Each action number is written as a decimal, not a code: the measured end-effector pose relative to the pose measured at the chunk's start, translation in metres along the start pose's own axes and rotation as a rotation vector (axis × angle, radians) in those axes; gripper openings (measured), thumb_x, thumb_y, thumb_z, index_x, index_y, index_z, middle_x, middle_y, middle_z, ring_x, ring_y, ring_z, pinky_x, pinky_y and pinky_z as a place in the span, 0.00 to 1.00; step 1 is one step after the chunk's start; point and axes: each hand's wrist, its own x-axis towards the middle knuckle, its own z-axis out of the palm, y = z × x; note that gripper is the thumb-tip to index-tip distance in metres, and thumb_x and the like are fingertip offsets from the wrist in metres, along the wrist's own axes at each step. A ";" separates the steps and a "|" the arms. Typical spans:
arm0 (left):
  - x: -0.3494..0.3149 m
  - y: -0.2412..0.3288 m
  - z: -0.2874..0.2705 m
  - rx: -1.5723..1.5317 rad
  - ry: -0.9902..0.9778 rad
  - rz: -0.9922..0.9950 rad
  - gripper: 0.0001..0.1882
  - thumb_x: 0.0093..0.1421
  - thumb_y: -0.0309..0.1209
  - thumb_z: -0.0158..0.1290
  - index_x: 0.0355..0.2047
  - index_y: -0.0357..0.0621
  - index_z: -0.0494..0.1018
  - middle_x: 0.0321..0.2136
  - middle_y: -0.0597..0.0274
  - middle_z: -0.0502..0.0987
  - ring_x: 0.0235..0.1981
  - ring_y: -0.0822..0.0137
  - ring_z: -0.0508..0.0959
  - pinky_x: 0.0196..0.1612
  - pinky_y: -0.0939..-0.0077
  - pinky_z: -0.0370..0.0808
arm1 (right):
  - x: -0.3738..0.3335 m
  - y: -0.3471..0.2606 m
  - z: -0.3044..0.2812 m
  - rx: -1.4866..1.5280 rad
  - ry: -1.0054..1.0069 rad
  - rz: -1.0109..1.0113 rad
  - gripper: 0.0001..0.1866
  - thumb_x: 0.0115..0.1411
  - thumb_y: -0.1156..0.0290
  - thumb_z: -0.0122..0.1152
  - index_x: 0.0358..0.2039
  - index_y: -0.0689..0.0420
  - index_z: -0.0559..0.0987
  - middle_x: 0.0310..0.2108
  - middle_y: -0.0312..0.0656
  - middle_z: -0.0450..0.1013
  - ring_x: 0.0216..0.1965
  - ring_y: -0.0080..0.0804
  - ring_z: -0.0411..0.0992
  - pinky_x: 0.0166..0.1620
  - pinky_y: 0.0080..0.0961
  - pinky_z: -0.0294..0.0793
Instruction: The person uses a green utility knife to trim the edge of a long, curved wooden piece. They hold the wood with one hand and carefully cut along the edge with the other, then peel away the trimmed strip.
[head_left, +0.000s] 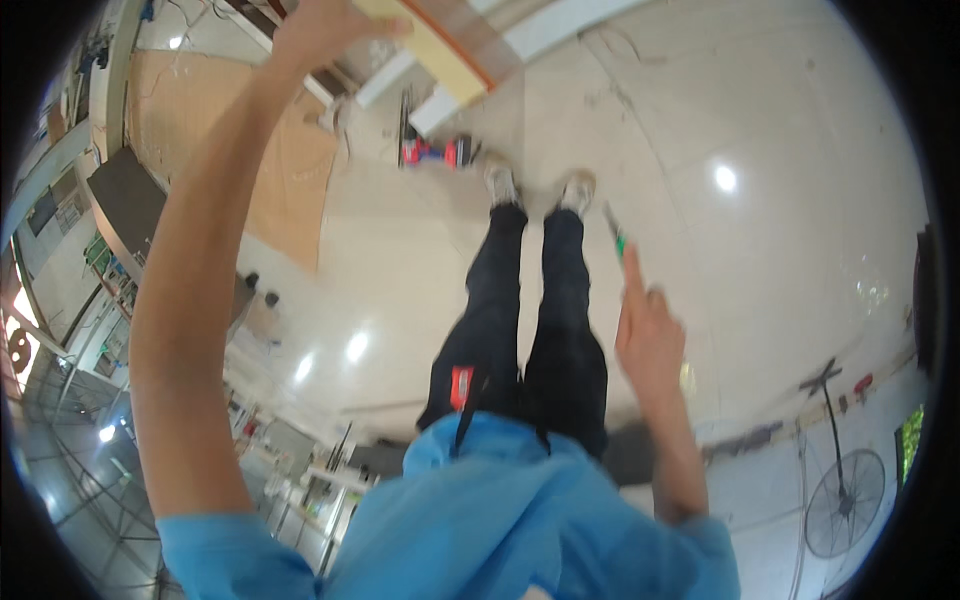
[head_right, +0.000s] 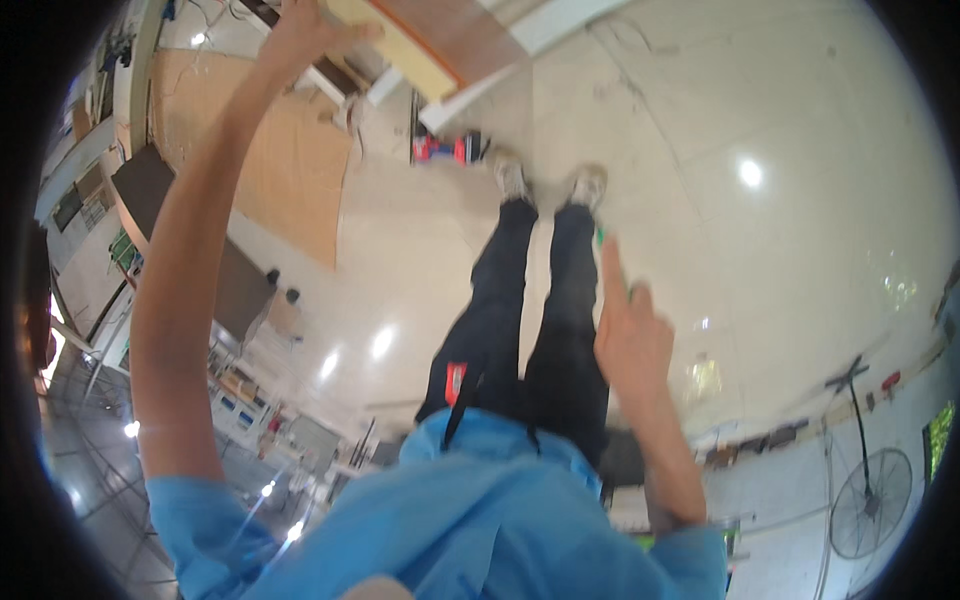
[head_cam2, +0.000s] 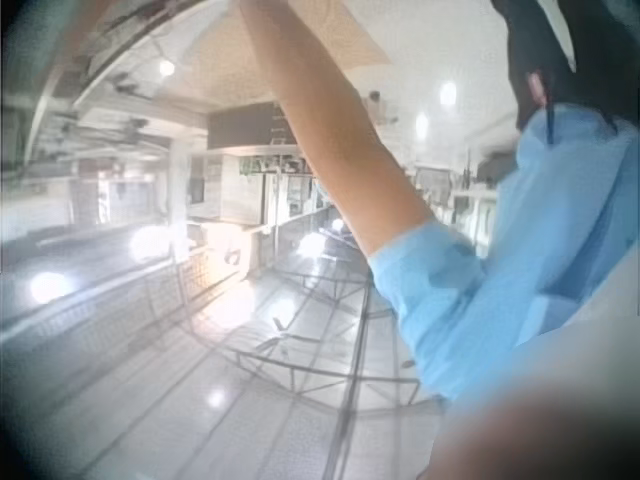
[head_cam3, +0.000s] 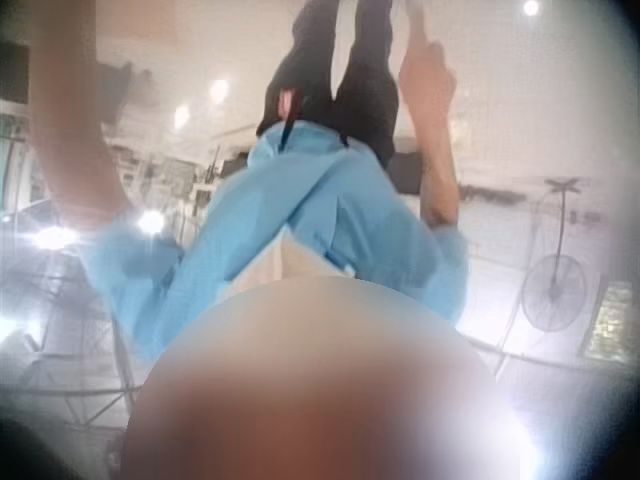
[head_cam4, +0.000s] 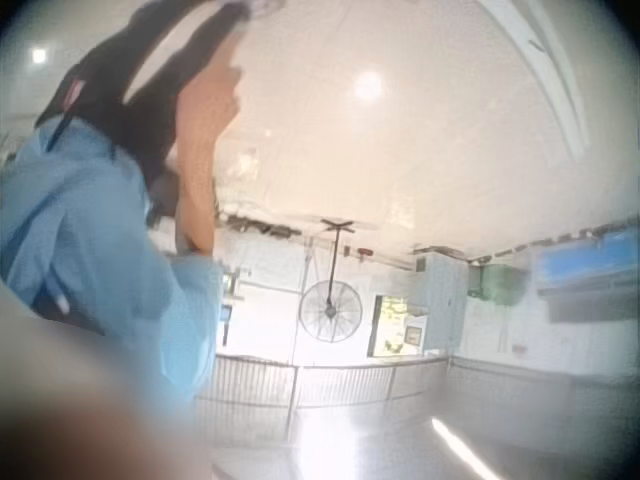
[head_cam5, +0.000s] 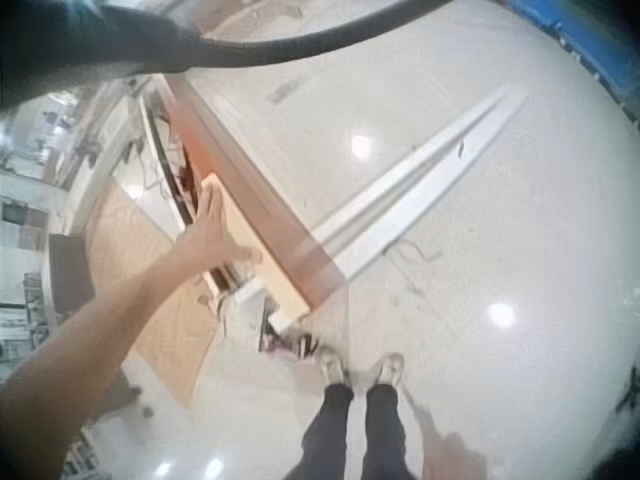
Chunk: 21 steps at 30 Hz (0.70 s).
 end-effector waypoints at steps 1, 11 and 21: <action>-0.005 -0.005 0.000 0.024 0.006 0.051 0.86 0.42 0.70 0.73 0.78 0.27 0.30 0.79 0.31 0.32 0.80 0.38 0.46 0.78 0.53 0.56 | -0.004 -0.001 0.002 0.022 -0.030 0.036 0.39 0.67 0.73 0.59 0.78 0.53 0.62 0.31 0.48 0.75 0.23 0.48 0.76 0.27 0.44 0.77; 0.011 -0.026 0.021 0.012 0.191 0.159 0.89 0.34 0.72 0.75 0.78 0.30 0.35 0.80 0.34 0.40 0.75 0.43 0.63 0.68 0.48 0.72 | 0.083 -0.039 0.013 0.174 0.340 -0.177 0.35 0.74 0.65 0.58 0.79 0.48 0.60 0.33 0.43 0.74 0.24 0.43 0.74 0.26 0.36 0.78; 0.013 -0.016 0.012 0.136 0.145 0.100 0.84 0.43 0.68 0.73 0.78 0.26 0.32 0.79 0.28 0.35 0.81 0.39 0.45 0.80 0.53 0.52 | 0.140 -0.074 0.038 0.678 0.489 -0.105 0.31 0.70 0.64 0.65 0.70 0.57 0.71 0.28 0.42 0.72 0.24 0.39 0.73 0.34 0.39 0.76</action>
